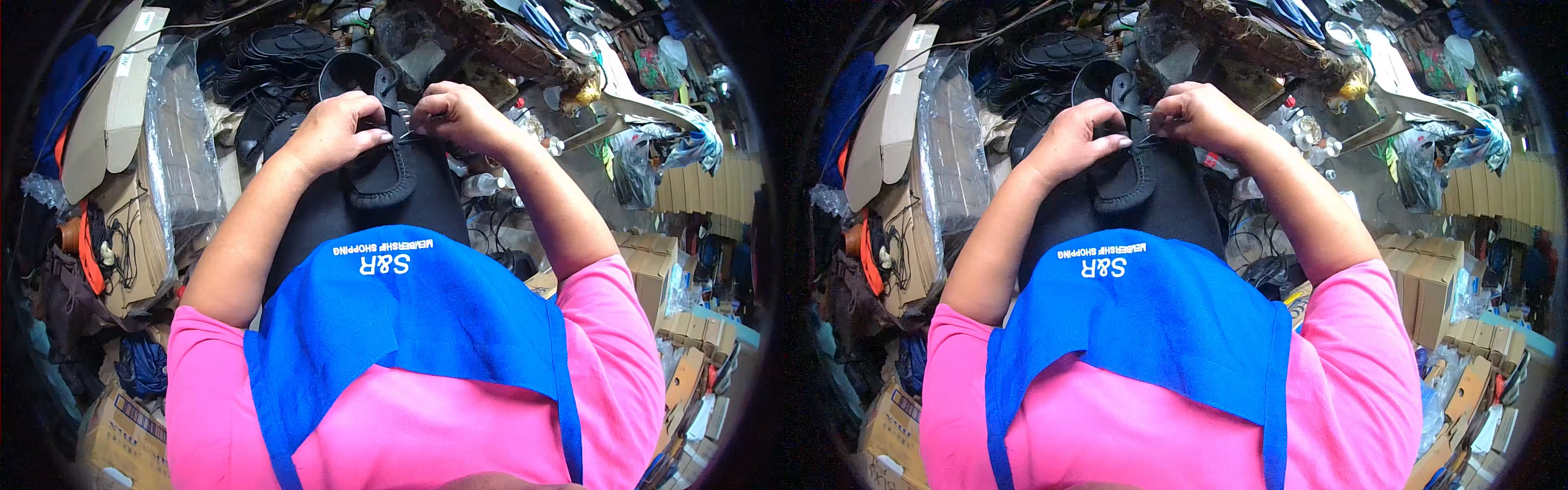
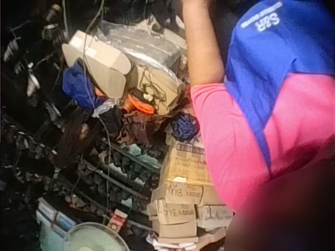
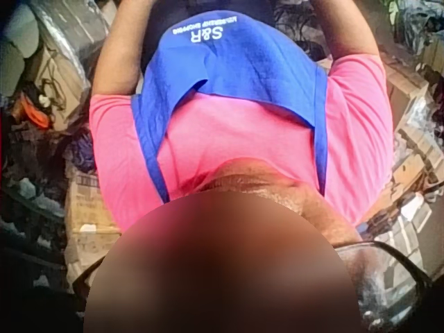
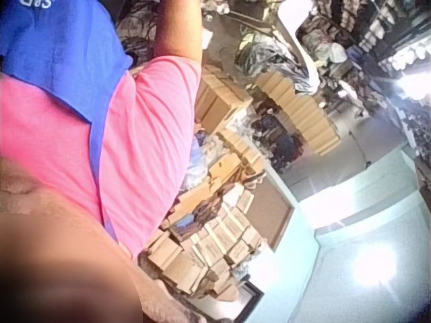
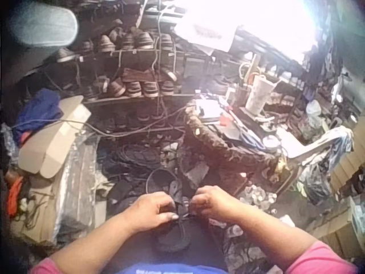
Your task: Manually stitching the upper part of a black shoe using thread and a needle.
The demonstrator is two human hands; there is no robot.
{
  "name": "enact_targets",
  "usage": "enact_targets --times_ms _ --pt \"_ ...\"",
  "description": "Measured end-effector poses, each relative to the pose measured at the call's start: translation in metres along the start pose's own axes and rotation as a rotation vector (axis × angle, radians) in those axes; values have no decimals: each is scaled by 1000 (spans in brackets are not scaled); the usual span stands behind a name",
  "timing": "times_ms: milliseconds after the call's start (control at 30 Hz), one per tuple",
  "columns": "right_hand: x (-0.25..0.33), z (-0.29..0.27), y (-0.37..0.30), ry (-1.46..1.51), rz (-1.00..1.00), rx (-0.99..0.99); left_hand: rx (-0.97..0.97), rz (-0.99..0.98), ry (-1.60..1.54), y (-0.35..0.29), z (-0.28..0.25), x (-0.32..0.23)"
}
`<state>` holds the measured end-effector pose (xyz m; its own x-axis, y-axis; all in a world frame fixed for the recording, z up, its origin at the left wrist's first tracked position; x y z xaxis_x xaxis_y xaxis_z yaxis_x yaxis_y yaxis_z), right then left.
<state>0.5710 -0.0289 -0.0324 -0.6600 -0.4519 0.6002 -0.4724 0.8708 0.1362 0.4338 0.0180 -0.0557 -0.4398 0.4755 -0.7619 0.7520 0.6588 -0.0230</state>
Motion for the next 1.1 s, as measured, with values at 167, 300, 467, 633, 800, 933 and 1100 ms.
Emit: enact_targets --times_ms 167,300,467,633,800,933,1100 --pt "18 1 3 -29 -90 52 61 18 19 -3 2 -7" --pt "20 6 3 -55 -93 48 157 -106 -184 -2 8 2" --pt "11 16 -8 169 12 -47 212 -203 -497 -4 19 12" --pt "31 12 -20 -34 -94 -86 318 -167 -414 -8 20 8" --pt "45 11 -23 -139 -156 -76 322 -67 -396 -8 24 8" --pt "40 5 -25 -126 -125 -97 291 -170 -370 -6 22 5" --pt "33 2 -23 -119 -89 -74 295 -211 -408 -6 23 6"
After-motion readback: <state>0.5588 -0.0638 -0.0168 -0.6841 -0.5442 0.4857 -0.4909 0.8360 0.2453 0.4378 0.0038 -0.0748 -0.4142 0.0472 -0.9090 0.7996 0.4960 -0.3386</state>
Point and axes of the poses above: each hand's wrist, its own y-axis towards the middle knuckle, its own z-axis out of the palm, x = y × z, the point moved 8 cm from there along y, towards the middle knuckle, and after that the axes turned 10 degrees about -z, right-handed, at the moved point
